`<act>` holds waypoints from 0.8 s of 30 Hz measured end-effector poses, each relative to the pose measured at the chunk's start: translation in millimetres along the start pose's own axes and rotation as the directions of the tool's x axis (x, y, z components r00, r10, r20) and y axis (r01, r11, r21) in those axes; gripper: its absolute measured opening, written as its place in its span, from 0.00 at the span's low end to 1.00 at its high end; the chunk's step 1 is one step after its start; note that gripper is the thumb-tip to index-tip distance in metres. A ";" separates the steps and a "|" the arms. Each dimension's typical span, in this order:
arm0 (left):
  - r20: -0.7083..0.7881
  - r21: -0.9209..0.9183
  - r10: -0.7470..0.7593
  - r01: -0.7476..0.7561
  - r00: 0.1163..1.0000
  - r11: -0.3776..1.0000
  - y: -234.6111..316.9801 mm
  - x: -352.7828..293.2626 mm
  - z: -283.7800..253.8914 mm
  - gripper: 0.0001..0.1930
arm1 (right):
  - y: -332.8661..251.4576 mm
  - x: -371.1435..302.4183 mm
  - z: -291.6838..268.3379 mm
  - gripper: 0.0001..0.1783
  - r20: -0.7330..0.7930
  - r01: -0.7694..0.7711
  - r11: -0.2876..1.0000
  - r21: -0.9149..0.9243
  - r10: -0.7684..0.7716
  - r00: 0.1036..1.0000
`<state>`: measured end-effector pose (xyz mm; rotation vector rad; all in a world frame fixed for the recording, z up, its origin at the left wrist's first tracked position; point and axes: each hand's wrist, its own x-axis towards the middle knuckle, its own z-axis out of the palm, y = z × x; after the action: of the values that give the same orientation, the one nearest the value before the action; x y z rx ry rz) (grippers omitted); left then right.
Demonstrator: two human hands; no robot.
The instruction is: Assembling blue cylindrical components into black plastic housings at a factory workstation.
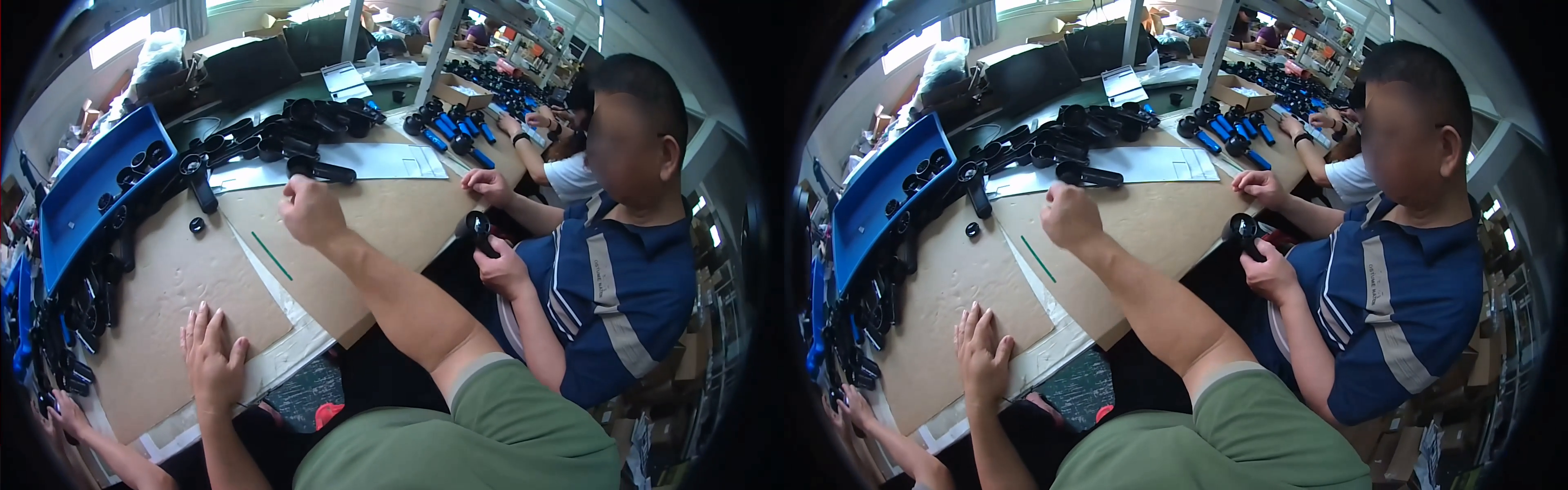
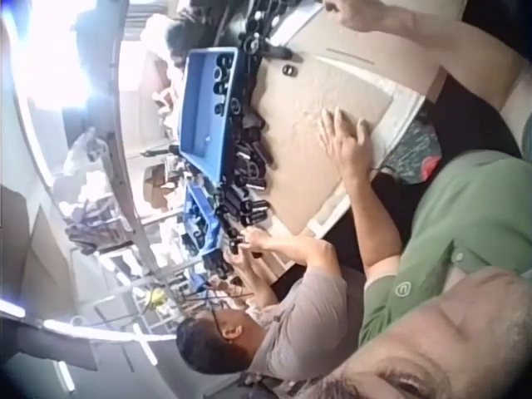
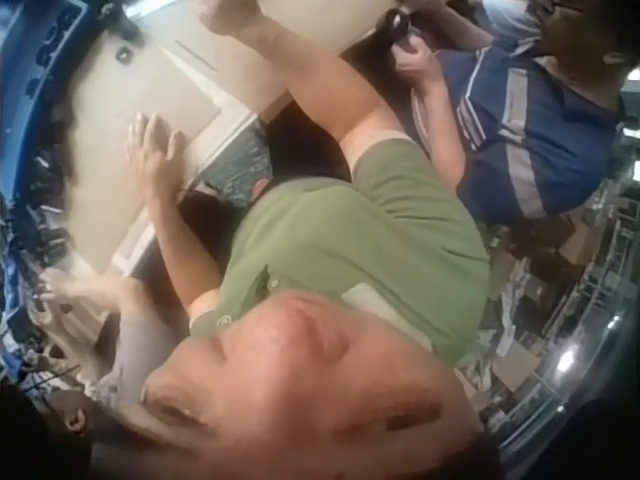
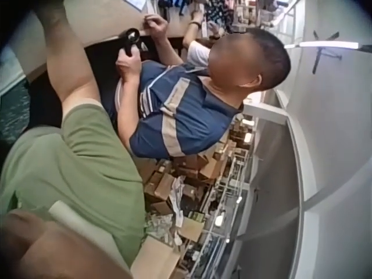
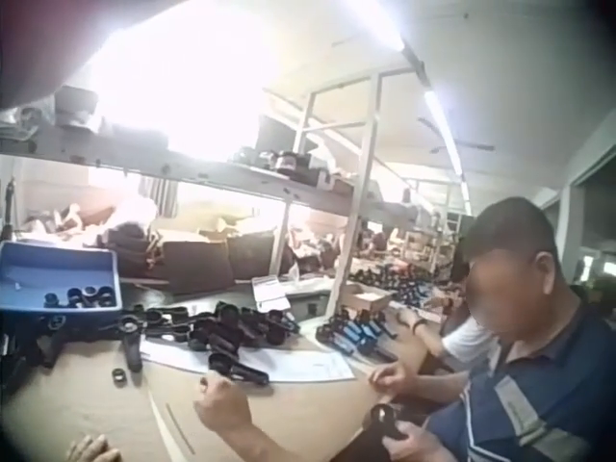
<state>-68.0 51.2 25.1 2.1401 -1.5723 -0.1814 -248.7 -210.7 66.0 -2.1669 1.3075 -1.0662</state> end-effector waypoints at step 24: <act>-0.001 0.007 0.015 -0.015 1.000 1.000 -2.1 11.8 3.0 0.31 | 287.1 180.5 -178.2 0.19 -0.312 -0.562 0.533 -0.632 0.489 0.814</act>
<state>-63.4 39.8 23.5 2.1328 -1.5901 -0.1707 -501.3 -498.7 62.7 -1.8944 2.5427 -0.4313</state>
